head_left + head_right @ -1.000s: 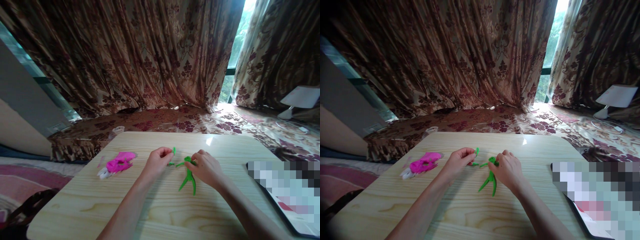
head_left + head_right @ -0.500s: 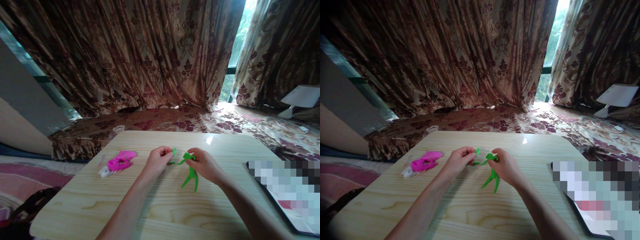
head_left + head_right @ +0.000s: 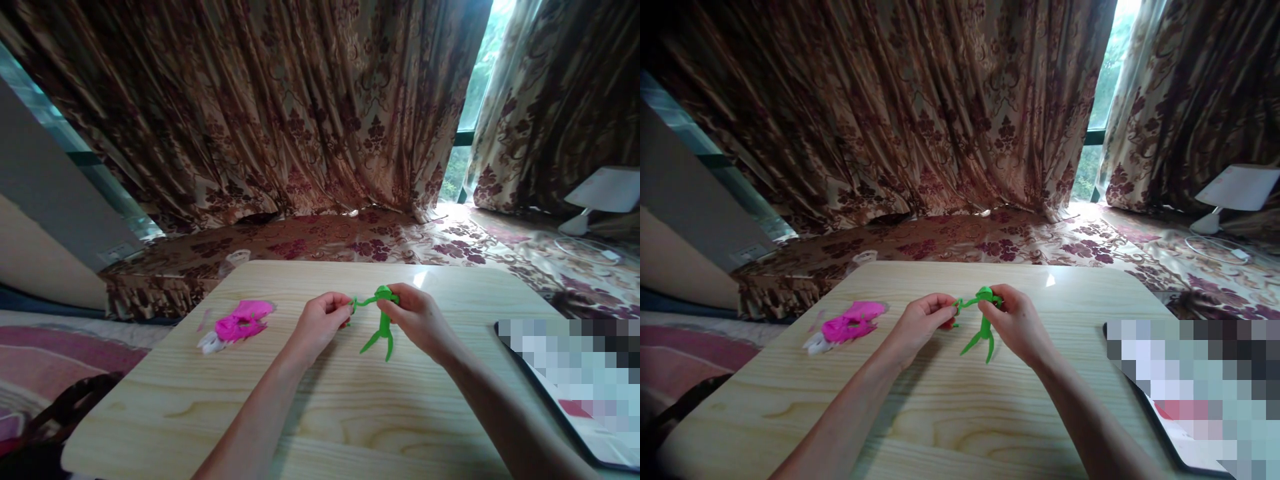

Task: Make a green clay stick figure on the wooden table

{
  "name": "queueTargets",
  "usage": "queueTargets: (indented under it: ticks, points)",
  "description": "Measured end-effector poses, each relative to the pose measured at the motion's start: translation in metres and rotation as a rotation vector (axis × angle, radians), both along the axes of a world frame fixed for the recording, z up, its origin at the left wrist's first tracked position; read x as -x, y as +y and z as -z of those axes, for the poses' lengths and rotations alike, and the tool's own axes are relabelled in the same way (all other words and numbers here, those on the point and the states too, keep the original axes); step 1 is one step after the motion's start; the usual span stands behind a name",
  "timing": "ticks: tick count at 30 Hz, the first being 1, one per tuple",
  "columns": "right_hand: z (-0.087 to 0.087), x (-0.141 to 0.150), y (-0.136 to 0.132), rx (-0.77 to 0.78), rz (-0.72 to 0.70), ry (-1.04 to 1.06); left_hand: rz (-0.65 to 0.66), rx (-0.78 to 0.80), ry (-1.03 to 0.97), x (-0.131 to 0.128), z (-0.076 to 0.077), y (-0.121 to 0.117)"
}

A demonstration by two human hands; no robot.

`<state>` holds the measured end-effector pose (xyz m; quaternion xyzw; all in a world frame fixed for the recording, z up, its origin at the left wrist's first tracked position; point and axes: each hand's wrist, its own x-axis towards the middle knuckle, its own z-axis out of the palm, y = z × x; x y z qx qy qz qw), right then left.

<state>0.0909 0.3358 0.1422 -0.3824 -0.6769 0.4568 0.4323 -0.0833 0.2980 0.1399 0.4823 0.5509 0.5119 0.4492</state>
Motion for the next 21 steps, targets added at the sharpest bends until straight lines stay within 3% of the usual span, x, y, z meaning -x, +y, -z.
queueTargets:
  ticks: [21]
  points:
    - [0.0056, 0.0013, 0.001, -0.068, 0.036, -0.045, 0.005, -0.027, -0.013, -0.0076, -0.0063, -0.0024]
